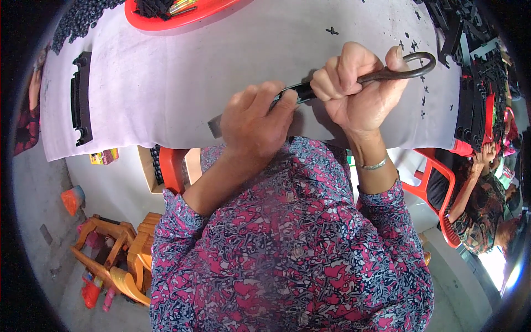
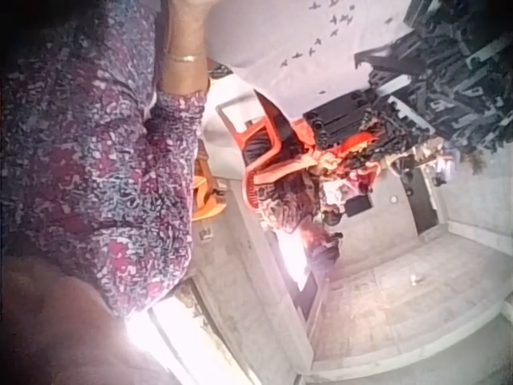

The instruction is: The person assembles plastic frames by placing small components into the frame slots by hand and pressing them into place using a metal loop tool.

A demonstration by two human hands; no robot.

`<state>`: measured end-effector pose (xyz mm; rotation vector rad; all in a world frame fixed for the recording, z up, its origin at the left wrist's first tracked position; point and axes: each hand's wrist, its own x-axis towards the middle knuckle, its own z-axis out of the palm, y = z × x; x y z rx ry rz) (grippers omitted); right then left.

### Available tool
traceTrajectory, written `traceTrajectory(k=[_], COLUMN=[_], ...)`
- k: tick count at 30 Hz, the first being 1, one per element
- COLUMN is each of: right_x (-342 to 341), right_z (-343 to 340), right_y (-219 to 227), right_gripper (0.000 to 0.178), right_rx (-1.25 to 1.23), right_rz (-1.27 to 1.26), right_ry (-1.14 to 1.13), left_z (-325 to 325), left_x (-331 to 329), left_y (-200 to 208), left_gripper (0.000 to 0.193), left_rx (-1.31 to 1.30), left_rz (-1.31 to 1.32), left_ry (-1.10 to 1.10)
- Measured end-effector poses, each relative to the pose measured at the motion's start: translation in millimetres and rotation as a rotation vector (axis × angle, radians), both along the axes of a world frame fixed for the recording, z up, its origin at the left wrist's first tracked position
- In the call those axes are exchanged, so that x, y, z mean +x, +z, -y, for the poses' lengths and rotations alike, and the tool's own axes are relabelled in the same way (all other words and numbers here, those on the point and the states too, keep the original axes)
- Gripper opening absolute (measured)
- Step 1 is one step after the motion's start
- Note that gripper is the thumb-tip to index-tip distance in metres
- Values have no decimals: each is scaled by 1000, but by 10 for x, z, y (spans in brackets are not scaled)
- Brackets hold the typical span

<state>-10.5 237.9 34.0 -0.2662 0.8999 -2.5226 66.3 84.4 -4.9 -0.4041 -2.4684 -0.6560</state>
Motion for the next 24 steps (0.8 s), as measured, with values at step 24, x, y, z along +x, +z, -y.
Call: traceTrajectory(k=[24], right_x=[-56], right_z=[17], right_y=[51], right_gripper=[70], right_rx=[-17], right_rz=[37], right_ry=[21], left_z=[-13], left_x=[-12], left_y=[31], left_gripper=[22], left_rx=[-22], left_rz=[-5], left_ry=[-3])
